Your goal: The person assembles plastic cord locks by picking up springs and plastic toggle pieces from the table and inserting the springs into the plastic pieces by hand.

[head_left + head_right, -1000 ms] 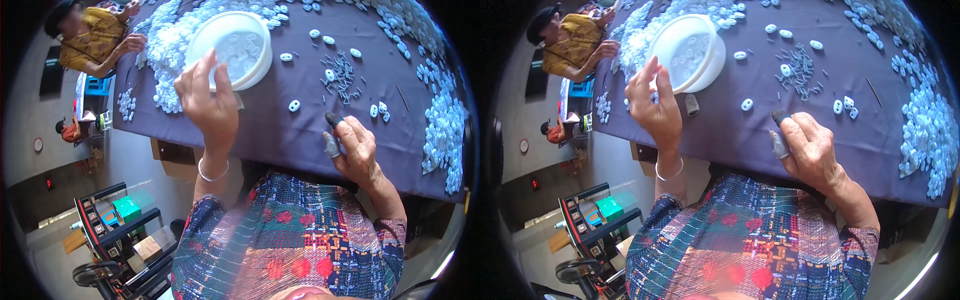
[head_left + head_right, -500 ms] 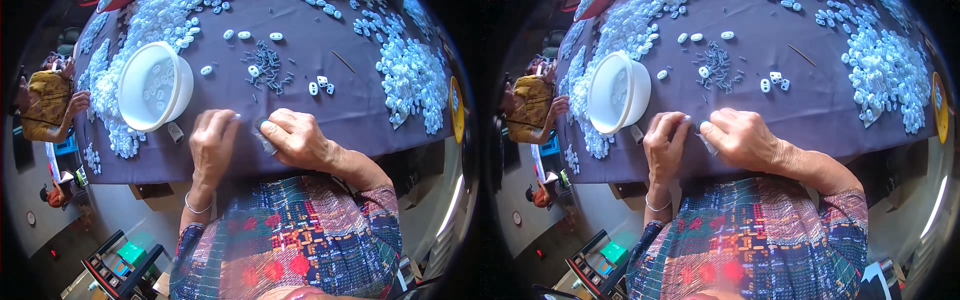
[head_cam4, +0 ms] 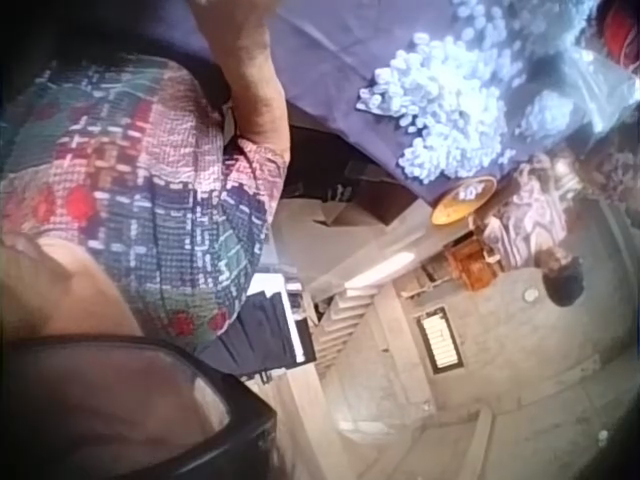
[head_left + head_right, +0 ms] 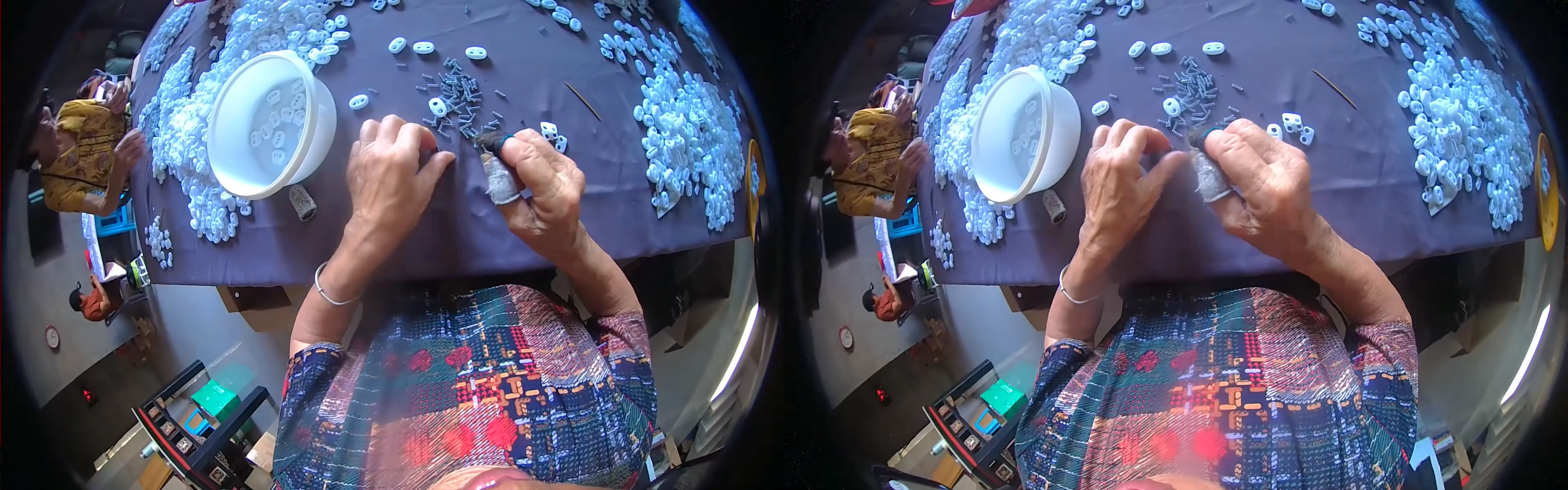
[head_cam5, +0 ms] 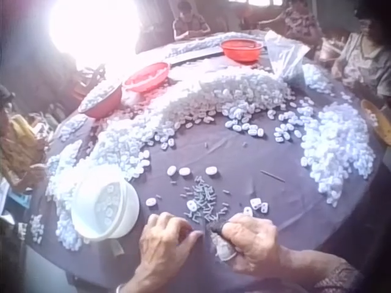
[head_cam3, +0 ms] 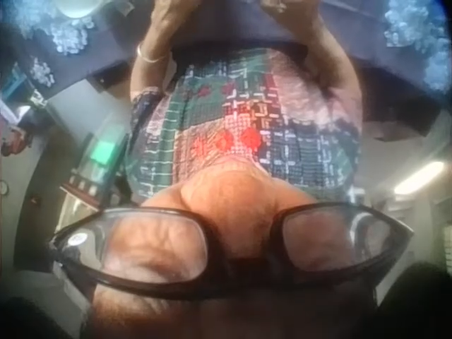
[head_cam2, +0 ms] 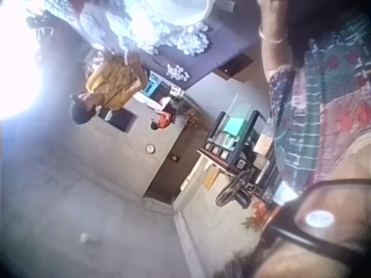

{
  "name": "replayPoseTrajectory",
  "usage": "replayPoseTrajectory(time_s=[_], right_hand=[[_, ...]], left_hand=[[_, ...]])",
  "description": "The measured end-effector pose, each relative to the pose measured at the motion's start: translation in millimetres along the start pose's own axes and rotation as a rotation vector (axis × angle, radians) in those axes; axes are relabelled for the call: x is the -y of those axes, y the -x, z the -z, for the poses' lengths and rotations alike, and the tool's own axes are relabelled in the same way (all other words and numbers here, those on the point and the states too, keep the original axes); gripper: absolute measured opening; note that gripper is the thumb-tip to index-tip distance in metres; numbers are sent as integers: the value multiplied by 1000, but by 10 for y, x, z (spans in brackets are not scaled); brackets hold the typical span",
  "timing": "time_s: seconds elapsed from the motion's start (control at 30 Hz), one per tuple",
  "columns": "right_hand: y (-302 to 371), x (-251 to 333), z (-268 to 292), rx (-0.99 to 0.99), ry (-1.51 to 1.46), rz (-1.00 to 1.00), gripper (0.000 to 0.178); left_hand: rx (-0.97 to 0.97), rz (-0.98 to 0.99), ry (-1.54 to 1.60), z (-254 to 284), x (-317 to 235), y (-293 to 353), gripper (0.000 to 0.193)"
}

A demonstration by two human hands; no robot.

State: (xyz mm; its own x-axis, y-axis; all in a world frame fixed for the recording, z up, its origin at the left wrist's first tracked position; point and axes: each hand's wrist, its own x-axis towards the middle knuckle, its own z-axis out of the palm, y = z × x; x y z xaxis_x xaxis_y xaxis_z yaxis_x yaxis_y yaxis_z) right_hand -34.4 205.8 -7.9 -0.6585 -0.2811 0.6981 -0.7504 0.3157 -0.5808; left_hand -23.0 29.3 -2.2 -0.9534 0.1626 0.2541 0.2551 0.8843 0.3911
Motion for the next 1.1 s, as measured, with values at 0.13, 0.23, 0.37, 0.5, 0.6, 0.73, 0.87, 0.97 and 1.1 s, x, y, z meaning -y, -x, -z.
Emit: replayPoseTrajectory(time_s=[0.13,0.23,0.37,0.5,0.6,0.73,0.87,0.97,1.1], right_hand=[[14,61,-48,77,-69,-16,23],[92,53,-111,172,-31,47,24],[105,73,-107,218,-12,50,25],[113,76,-90,240,-3,40,26],[99,57,-107,250,-22,7,24],[69,40,-112,338,-313,-181,19],[66,41,-146,374,-438,-256,19],[81,20,-133,412,-463,-251,19],[72,33,-113,405,-450,-263,19]], left_hand=[[58,-43,57,-29,102,0,13],[12,-90,129,-20,71,38,11],[-16,90,428,63,1,203,10],[-54,226,660,74,-5,259,10],[-41,339,788,135,-87,283,11],[94,558,1161,227,-60,323,13],[191,609,1273,226,-14,386,16],[177,629,1293,185,-36,438,17],[113,634,1260,155,-134,472,14]])
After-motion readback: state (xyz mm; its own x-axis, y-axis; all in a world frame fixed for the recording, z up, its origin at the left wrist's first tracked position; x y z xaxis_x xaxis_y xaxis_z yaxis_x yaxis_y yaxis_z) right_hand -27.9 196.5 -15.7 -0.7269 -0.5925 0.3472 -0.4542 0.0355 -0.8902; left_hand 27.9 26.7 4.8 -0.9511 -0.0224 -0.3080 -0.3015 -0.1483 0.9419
